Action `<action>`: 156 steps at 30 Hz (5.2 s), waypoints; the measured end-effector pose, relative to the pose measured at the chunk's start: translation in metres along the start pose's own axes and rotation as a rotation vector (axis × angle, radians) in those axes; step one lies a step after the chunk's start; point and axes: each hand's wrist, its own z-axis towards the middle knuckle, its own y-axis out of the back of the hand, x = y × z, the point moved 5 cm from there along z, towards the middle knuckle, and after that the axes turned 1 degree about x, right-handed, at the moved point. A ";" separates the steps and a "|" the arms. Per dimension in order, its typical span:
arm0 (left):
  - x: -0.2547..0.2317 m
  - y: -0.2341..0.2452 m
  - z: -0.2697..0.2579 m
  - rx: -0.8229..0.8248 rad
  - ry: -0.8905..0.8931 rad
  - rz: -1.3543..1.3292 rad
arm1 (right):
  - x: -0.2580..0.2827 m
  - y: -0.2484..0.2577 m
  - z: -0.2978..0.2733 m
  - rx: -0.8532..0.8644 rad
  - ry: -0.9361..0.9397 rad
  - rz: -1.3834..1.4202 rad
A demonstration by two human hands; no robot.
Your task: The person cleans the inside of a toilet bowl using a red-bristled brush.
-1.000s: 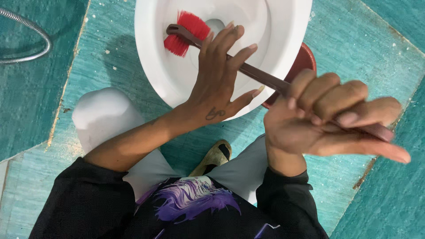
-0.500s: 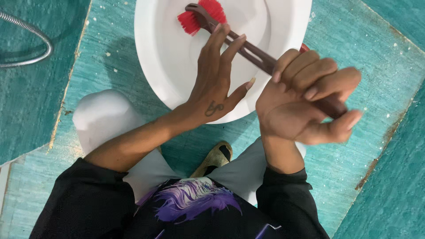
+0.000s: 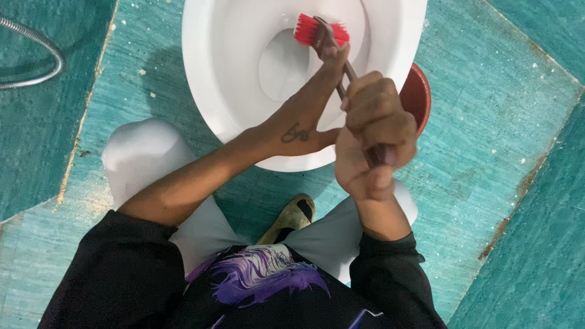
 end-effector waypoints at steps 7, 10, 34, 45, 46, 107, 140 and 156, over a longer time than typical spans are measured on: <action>-0.037 -0.002 -0.008 0.002 0.018 0.033 | 0.044 -0.007 0.020 0.314 0.042 -0.019; -0.052 0.008 -0.015 -0.087 -0.121 0.077 | 0.057 -0.015 0.026 0.569 0.056 0.011; -0.063 0.046 -0.010 -0.160 -0.251 0.429 | 0.033 -0.016 0.025 0.203 -0.231 0.012; -0.046 -0.012 -0.016 -0.032 -0.219 -0.092 | 0.067 -0.054 0.003 1.187 -0.007 0.096; -0.045 -0.011 -0.015 -0.030 -0.221 -0.089 | 0.067 -0.060 -0.005 1.289 -0.063 0.040; -0.053 -0.004 -0.019 0.404 -0.006 -0.024 | 0.092 -0.015 -0.001 0.495 -0.038 0.243; -0.024 0.039 -0.017 0.429 0.269 0.026 | 0.034 -0.055 -0.026 0.756 -0.165 0.098; -0.035 0.009 -0.018 0.696 0.051 -0.017 | 0.067 -0.053 -0.022 0.707 0.009 0.142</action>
